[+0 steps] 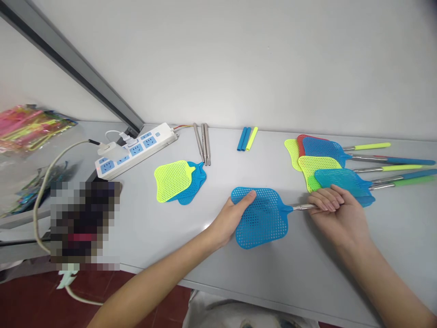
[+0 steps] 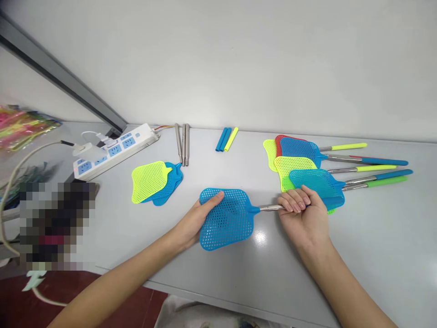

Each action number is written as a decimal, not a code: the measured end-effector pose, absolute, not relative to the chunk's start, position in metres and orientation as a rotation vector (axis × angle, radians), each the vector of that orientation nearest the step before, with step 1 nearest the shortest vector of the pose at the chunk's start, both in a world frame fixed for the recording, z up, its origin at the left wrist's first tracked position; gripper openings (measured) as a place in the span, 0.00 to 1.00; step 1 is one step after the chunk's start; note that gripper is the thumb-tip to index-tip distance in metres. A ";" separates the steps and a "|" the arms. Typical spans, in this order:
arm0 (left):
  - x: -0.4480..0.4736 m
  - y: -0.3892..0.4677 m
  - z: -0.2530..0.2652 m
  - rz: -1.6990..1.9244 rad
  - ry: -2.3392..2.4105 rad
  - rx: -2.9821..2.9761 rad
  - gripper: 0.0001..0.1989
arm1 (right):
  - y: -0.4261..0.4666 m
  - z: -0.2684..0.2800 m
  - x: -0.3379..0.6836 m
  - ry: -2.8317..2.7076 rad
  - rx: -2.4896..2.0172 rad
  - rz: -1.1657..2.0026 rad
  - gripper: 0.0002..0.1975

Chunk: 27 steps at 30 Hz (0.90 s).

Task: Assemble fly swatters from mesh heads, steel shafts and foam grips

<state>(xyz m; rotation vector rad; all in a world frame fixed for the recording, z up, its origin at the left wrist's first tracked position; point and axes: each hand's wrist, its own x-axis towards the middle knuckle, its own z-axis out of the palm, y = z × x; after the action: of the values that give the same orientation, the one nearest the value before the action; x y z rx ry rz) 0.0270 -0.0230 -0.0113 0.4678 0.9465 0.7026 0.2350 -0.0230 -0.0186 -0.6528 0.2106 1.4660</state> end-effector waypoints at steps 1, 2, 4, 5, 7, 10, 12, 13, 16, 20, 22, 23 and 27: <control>0.027 -0.023 -0.011 0.701 0.945 0.466 0.16 | -0.023 -0.018 0.235 0.211 -0.654 1.469 0.17; 0.027 -0.023 -0.011 0.699 0.944 0.466 0.16 | -0.023 -0.018 0.235 0.212 -0.656 1.470 0.18; 0.027 -0.023 -0.012 0.694 0.942 0.465 0.16 | -0.022 -0.017 0.235 0.220 -0.662 1.472 0.18; 0.027 -0.023 -0.012 0.689 0.940 0.464 0.16 | -0.022 -0.016 0.234 0.226 -0.666 1.473 0.17; 0.026 -0.023 -0.012 0.683 0.938 0.460 0.16 | -0.022 -0.014 0.234 0.237 -0.672 1.475 0.17; 0.026 -0.022 -0.010 0.680 0.920 0.449 0.16 | -0.022 -0.014 0.233 0.230 -0.672 1.489 0.17; 0.026 -0.021 -0.009 0.683 0.908 0.441 0.16 | -0.023 -0.014 0.233 0.205 -0.662 1.501 0.18; 0.025 -0.020 -0.008 0.688 0.904 0.436 0.15 | -0.023 -0.015 0.233 0.190 -0.654 1.508 0.18; 0.025 -0.019 -0.007 0.709 0.900 0.415 0.14 | -0.024 -0.017 0.233 0.162 -0.637 1.529 0.18; 0.025 -0.017 -0.008 0.712 0.887 0.386 0.14 | -0.024 -0.018 0.232 0.171 -0.629 1.541 0.18; 0.025 -0.017 -0.008 0.713 0.884 0.379 0.14 | -0.023 -0.018 0.231 0.183 -0.624 1.544 0.18; 0.025 -0.016 -0.008 0.713 0.884 0.378 0.14 | -0.023 -0.018 0.231 0.194 -0.622 1.546 0.18; 0.025 -0.016 -0.005 0.721 0.902 0.395 0.13 | -0.022 -0.016 0.231 0.207 -0.601 1.553 0.17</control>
<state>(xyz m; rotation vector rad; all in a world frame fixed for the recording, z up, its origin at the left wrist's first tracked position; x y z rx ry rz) 0.0247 -0.0160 -0.0051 0.3955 0.9017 0.7213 0.2312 -0.0220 -0.0161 -0.6011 0.2074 1.5532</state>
